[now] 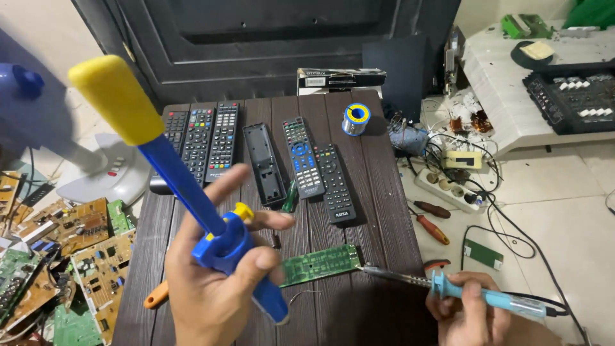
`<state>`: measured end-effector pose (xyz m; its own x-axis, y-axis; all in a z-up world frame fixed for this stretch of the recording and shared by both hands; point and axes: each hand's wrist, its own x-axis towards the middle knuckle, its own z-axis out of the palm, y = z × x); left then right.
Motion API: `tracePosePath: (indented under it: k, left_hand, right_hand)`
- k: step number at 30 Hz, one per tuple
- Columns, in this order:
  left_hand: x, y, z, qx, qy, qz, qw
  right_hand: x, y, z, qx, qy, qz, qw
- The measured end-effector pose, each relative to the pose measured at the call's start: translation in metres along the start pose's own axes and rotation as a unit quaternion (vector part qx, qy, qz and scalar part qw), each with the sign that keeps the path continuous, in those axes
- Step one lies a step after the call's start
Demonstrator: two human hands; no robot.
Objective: The person uses a soldering iron and a desoldering pump to remove components from a green circuit board. The person repeatedly heats solder joints with the iron and then uses the pump to extract the molten solder. The work is performed on a wooden table surrounded by remote controls and electronic parts.
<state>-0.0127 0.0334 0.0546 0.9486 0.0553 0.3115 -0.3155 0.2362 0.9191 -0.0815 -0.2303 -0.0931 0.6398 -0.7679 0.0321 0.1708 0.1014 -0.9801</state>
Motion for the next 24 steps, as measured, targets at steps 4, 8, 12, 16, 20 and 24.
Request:
tracePosePath:
  k: [4,8,12,16,20,24]
  left_hand:
    - [0.002,-0.020,-0.006,-0.029,0.031,-0.117,0.992]
    - [0.004,-0.021,0.008,0.306,-0.110,-0.325,0.888]
    - [-0.011,-0.064,0.020,0.570,-0.198,-0.239,0.761]
    - [-0.013,-0.076,0.026,0.579,-0.253,-0.286,0.720]
    - [-0.015,-0.085,0.022,0.580,-0.226,-0.262,0.738]
    - [-0.013,-0.086,0.020,0.569,-0.225,-0.265,0.746]
  right_hand:
    - [0.010,0.018,-0.011,0.026,-0.030,-0.021,0.999]
    - [0.013,0.024,-0.015,0.084,-0.081,-0.074,0.990]
    - [0.012,0.015,-0.006,0.067,-0.066,-0.062,0.994]
    - [0.017,0.023,-0.015,0.078,-0.101,-0.075,0.989]
    - [0.015,0.019,-0.014,0.068,-0.098,-0.056,0.991]
    - [0.013,0.013,-0.008,0.052,-0.089,-0.055,0.993]
